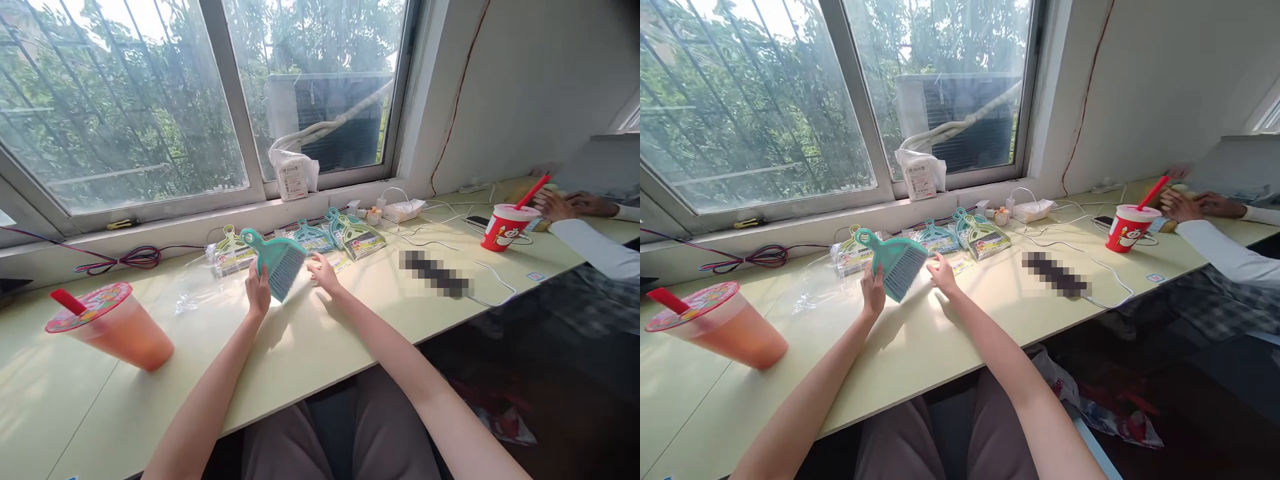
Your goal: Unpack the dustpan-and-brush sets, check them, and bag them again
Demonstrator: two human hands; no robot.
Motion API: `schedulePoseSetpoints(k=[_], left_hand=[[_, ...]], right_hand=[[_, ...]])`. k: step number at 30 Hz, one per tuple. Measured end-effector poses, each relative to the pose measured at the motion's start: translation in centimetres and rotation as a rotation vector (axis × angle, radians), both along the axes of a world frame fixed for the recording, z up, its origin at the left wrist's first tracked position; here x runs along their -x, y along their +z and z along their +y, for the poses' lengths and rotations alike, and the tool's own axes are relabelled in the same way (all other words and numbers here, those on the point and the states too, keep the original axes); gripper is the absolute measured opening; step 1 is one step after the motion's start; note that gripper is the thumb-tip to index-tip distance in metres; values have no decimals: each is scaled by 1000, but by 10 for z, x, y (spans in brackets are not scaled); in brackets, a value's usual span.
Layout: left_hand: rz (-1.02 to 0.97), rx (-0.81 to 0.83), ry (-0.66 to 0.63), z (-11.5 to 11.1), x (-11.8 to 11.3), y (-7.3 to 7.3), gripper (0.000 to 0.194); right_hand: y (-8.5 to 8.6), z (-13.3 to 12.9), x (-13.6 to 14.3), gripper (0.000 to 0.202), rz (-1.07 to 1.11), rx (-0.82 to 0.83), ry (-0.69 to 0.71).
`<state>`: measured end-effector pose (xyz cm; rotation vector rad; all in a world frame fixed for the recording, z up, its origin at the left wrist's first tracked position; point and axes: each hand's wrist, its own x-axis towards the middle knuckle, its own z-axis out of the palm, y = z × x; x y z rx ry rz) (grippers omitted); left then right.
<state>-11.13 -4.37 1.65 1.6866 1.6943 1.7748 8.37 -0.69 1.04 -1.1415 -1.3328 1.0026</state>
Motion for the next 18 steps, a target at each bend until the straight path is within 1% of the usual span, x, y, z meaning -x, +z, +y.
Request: schedulePoseSetpoints(k=[1, 2, 3, 4, 5, 6, 8, 10, 11, 12, 16, 18], left_hand=[[78, -3, 48, -4, 1, 3, 55], [153, -14, 76, -7, 0, 5, 58], [236, -24, 71, -11, -2, 6, 60], [323, -36, 45, -15, -5, 7, 61], [408, -45, 7, -18, -10, 7, 61], [488, -47, -35, -21, -15, 6, 62], [609, -41, -90, -27, -23, 5, 62], [667, -35, -104, -30, -28, 5, 63], [674, -28, -106, -30, -29, 5, 62], [670, -19, -109, -30, -29, 7, 62], [573, 8, -134, -24, -24, 13, 59], [479, 17, -82, -16, -15, 16, 58]], right_hand=[[1, -3, 2, 33, -79, -150, -81], [2, -7, 5, 34, -159, -309, -128], [3, -11, 9, 33, -231, -453, -137], [3, -15, 13, 31, -284, -561, -121], [3, -19, 18, 28, -317, -623, -98], [3, -22, 22, 25, -324, -643, -95], [4, -25, 27, 19, -286, -621, -130], [6, -25, 27, 11, -223, -581, -150], [9, -23, 25, 8, -193, -562, -134], [12, -22, 22, 8, -160, -542, -107], [26, -17, 9, 18, -21, -473, 56], [30, -18, 5, 24, 55, -442, 131]])
